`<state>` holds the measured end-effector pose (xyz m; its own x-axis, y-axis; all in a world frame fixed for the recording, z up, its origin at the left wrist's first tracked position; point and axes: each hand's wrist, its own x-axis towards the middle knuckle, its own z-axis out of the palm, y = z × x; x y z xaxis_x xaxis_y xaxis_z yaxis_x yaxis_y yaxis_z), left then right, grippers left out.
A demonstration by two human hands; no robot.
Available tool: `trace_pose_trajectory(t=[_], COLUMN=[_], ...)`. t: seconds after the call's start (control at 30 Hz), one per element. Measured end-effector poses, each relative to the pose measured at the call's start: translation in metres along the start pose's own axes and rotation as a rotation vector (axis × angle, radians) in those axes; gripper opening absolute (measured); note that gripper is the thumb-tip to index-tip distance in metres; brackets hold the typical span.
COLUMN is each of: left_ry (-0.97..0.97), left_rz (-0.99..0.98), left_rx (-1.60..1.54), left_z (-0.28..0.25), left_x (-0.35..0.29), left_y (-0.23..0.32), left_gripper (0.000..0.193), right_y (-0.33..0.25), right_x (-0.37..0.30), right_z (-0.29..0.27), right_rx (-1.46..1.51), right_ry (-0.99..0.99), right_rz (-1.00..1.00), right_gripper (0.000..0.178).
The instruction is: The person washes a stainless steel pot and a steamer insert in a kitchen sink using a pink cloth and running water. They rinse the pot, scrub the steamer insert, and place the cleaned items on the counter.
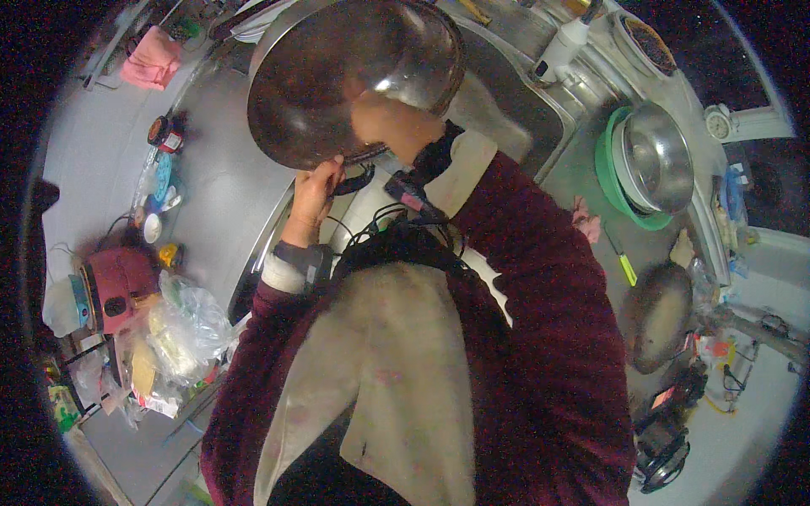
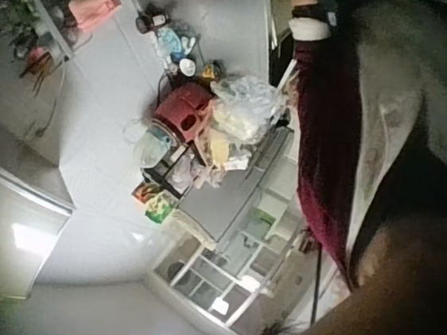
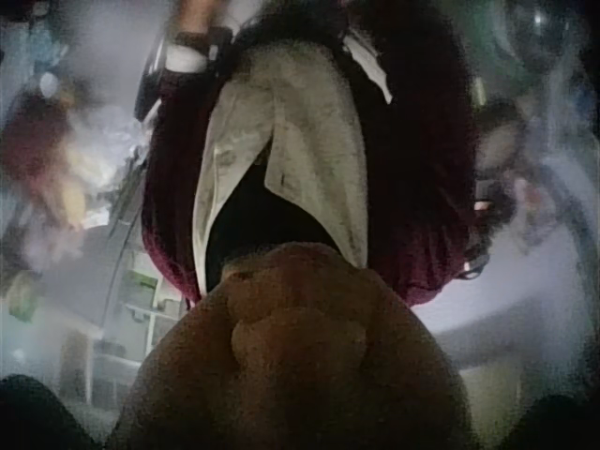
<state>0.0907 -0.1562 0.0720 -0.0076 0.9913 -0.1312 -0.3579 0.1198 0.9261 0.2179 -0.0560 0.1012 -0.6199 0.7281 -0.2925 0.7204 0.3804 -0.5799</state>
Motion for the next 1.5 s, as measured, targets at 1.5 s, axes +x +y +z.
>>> trace_pose_trajectory(t=[1.5], left_ry=[0.035], left_rz=[-0.068], left_rx=[0.102], left_z=[0.049], left_x=[0.024], left_y=[-0.012], left_gripper=[0.018], right_y=[0.094], right_x=[-0.032], right_z=[-0.018], right_rx=[-0.673], right_ry=[0.67], right_rz=[0.256], right_gripper=[0.039])
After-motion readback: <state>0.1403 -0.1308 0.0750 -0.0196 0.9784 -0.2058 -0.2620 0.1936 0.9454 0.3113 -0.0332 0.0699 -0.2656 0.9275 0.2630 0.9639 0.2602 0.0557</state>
